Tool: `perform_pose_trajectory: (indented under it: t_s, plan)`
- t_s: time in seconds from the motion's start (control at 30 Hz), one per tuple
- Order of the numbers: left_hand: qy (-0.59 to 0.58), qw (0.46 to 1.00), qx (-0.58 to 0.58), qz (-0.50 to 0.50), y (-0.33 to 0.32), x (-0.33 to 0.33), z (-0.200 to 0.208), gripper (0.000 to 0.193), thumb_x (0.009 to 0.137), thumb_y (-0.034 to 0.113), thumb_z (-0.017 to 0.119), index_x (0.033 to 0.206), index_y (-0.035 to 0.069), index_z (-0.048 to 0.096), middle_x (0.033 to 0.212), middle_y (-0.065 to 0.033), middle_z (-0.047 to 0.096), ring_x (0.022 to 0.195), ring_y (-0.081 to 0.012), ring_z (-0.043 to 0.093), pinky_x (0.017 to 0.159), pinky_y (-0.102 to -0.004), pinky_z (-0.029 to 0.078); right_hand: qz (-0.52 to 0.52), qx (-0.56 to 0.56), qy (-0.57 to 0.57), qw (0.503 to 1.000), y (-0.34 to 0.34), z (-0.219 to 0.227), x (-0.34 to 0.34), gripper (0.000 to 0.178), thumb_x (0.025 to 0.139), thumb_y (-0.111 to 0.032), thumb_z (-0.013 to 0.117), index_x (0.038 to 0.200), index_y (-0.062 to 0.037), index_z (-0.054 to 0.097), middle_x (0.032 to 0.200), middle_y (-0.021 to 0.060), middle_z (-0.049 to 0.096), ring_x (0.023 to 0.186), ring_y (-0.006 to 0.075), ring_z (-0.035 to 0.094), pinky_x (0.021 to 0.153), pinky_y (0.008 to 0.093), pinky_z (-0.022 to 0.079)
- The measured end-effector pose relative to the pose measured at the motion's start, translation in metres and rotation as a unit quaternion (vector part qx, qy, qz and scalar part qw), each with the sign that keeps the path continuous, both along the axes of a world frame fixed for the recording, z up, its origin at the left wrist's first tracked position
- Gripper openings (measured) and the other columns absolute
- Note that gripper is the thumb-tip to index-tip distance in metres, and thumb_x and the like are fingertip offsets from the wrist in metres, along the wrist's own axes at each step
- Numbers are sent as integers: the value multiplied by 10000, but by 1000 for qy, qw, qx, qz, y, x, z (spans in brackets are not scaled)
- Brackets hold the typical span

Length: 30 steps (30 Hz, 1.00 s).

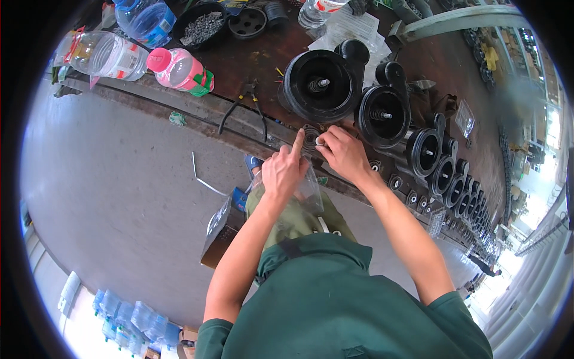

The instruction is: The person assembles mechanical components on a long workbench by placing metal washers and nuts onto bolts inside larger circular metal housings and then placing the finished units into a plastic tray.

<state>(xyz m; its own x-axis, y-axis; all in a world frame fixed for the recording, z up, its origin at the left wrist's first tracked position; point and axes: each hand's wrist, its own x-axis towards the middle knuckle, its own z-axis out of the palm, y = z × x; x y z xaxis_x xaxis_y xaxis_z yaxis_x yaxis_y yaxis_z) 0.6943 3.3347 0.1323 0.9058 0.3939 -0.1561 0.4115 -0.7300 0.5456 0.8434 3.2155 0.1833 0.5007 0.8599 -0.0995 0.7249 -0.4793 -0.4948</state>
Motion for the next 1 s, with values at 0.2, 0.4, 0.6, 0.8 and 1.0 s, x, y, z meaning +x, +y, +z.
perform_pose_trajectory:
  t_s: [0.2, 0.4, 0.6, 0.8, 1.0]
  plan:
    - [-46, 996, -71, -3, 22, -23, 22, 609, 782, 220, 690, 1340, 4, 574, 918, -140, 651, 885, -340, 672, 751, -451, 553, -30, 62, -60, 996, 1, -12, -7, 120, 840, -138, 786, 926, -88, 720, 889, 24, 651, 854, 262, 668, 699, 385, 551]
    - [-32, 993, -117, 14, 27, -33, 25, 406, 804, 234, 722, 1156, 40, 660, 946, -133, 668, 926, -341, 667, 783, -450, 545, -28, 48, -46, 997, 6, -24, -13, 94, 860, -121, 769, 943, -84, 745, 892, 23, 666, 840, 253, 681, 669, 385, 561]
    - [-31, 988, -147, 35, 24, -25, 30, 333, 820, 254, 755, 1069, 50, 667, 928, -127, 679, 923, -344, 668, 781, -451, 544, -42, 61, -12, 997, 4, -18, -11, 79, 882, -117, 747, 951, -80, 739, 898, 36, 689, 840, 262, 694, 681, 381, 564]
    - [-5, 959, -258, 120, 24, -20, 28, 301, 813, 253, 776, 917, 1, 648, 799, -148, 684, 769, -367, 665, 716, -433, 532, -117, 38, 38, 992, 6, -2, -15, 162, 892, -143, 752, 1029, -65, 713, 901, 53, 698, 828, 247, 698, 678, 355, 554]
    - [-26, 898, -378, 223, 25, 0, 25, 375, 775, 260, 831, 811, -36, 604, 708, -168, 657, 645, -350, 619, 673, -422, 511, -182, 44, 0, 982, -19, 30, -47, 363, 835, -322, 821, 1040, -49, 700, 944, 77, 724, 852, 274, 693, 849, 410, 507]
